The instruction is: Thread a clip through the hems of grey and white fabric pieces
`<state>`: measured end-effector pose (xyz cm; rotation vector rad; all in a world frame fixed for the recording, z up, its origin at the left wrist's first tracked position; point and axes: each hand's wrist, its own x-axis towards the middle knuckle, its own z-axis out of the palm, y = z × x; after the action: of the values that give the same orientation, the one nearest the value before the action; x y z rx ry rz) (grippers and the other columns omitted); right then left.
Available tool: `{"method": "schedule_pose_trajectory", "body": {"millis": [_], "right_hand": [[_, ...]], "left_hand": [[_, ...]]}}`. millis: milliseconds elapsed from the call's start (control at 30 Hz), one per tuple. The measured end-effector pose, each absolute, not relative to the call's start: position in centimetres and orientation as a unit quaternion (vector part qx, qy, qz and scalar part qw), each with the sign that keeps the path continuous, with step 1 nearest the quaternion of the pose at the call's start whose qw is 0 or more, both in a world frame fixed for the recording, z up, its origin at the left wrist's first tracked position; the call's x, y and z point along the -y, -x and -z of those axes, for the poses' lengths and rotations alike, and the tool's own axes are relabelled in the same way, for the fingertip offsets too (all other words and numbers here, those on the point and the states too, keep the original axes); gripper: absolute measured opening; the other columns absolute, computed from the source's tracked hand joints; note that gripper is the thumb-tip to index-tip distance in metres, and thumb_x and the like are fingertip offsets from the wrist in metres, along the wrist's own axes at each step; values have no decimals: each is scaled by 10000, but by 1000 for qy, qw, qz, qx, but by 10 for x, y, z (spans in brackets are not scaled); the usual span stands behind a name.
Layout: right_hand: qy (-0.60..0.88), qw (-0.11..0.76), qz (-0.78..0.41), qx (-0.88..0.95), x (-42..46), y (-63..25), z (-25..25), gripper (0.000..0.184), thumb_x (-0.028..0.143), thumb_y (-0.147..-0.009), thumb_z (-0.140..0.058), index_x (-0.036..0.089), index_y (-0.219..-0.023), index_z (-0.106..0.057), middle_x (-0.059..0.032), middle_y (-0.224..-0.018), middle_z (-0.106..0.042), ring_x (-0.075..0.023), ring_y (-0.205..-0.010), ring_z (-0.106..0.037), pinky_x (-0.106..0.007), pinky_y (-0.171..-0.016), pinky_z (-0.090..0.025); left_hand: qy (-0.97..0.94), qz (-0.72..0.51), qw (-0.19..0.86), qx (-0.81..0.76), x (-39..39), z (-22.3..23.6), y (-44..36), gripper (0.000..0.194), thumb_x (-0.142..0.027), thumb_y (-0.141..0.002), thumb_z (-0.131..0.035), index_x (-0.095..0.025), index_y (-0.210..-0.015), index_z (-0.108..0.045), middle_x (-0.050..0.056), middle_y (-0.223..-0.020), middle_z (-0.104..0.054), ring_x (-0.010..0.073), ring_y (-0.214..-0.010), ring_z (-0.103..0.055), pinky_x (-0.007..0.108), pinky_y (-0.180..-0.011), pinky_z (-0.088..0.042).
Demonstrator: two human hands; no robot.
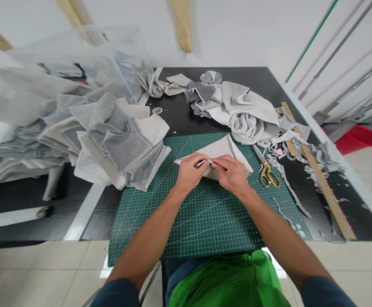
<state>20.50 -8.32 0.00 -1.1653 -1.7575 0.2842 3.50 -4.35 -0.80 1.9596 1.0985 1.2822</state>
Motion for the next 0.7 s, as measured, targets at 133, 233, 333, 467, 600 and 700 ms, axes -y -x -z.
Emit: {"method": "schedule_pose_trajectory", "body": {"millis": [133, 233, 333, 467, 600, 700], "right_hand": [[493, 506, -115, 698, 83, -208, -4, 175, 225, -980, -598, 212, -1027, -766, -73, -937, -769, -199, -855, -713, -340, -795, -583], [505, 509, -94, 691, 83, -212, -6, 159, 233, -968, -615, 202, -1024, -761, -81, -947, -766, -205, -854, -712, -342, -788, -579], [505, 497, -65, 703, 84, -213, -6, 170, 237, -962, -614, 199, -1058, -749, -95, -974, -761, -221, -886, -708, -365, -816, -582], [498, 480, -46, 721, 85, -207, 1, 196, 232, -969, -590, 212, -1102, -734, -107, -1012, -754, -241, -944, -697, -400, -867, -587], [497, 476, -33, 725, 85, -203, 7, 199, 221, -971, -584, 214, -1102, -733, -109, -1018, -746, -248, -951, -691, -413, -875, -591], [500, 476, -33, 723, 84, -203, 8, 202, 223, -974, -579, 226, -1100, -737, -104, -1012, -741, -247, -947, -688, -415, -876, -593]], "left_hand": [[-720, -479, 282, -415, 44, 7, -36, 63, -232, -878, -706, -218, -898, -764, 23, -892, -745, 156, -828, -686, 298, -801, -557], [-710, -481, 288, -427, 44, 7, -36, 60, -235, -874, -706, -212, -886, -760, 19, -876, -739, 147, -803, -681, 287, -787, -553], [-703, -485, 287, -433, 44, 7, -37, 60, -233, -873, -702, -208, -876, -757, 13, -855, -736, 139, -779, -675, 277, -769, -548], [-706, -486, 272, -437, 45, 6, -37, 73, -189, -855, -691, -215, -866, -759, 4, -834, -737, 138, -764, -673, 275, -766, -548], [-711, -484, 268, -435, 45, 6, -38, 78, -163, -827, -701, -213, -851, -755, 5, -836, -743, 139, -762, -679, 275, -762, -552], [-711, -484, 265, -435, 45, 7, -39, 69, -170, -823, -708, -215, -851, -753, 7, -845, -746, 142, -767, -681, 279, -760, -556]]}}
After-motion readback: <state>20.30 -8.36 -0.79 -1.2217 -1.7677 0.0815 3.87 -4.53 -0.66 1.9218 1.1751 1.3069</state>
